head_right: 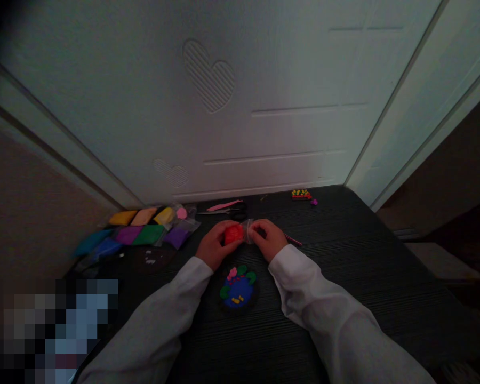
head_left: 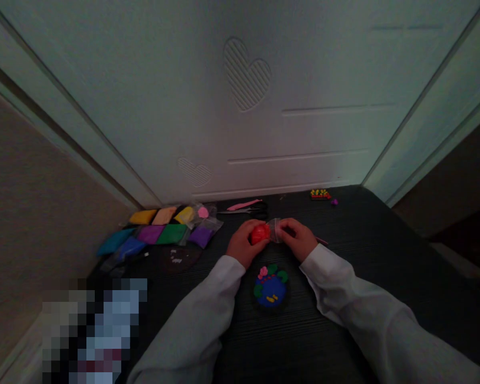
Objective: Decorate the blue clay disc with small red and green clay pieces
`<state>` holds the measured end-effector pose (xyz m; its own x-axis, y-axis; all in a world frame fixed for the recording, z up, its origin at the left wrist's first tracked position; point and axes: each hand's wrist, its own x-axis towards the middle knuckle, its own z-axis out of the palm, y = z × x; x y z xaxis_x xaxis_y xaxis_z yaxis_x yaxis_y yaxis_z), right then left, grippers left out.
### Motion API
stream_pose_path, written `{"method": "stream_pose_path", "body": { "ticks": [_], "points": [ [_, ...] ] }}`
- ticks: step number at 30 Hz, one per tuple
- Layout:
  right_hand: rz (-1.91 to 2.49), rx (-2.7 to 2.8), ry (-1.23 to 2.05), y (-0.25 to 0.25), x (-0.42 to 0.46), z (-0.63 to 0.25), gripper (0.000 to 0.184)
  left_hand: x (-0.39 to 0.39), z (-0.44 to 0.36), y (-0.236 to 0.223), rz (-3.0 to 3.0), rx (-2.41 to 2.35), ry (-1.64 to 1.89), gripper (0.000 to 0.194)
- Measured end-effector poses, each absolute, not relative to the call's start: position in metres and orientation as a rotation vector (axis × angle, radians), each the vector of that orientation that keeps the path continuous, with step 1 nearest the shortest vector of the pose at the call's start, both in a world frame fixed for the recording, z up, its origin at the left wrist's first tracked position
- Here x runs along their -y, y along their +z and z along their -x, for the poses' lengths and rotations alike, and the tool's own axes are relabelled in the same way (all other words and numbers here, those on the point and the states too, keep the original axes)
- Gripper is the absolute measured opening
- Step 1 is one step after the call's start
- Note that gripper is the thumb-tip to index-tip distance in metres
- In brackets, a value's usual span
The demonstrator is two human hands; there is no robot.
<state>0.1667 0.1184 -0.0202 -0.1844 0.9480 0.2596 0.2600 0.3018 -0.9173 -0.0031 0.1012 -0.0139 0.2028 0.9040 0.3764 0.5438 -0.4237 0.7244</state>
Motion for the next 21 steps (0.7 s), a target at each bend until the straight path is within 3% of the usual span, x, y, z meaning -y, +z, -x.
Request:
{"method": "stream_pose_path", "body": {
  "ticks": [21],
  "points": [
    [1.033, 1.162, 1.339, -0.0199, -0.1266, -0.1718, 0.024, -0.1038, 0.0105, -0.0182, -1.906, -1.420, 1.134, 0.040]
  ]
}}
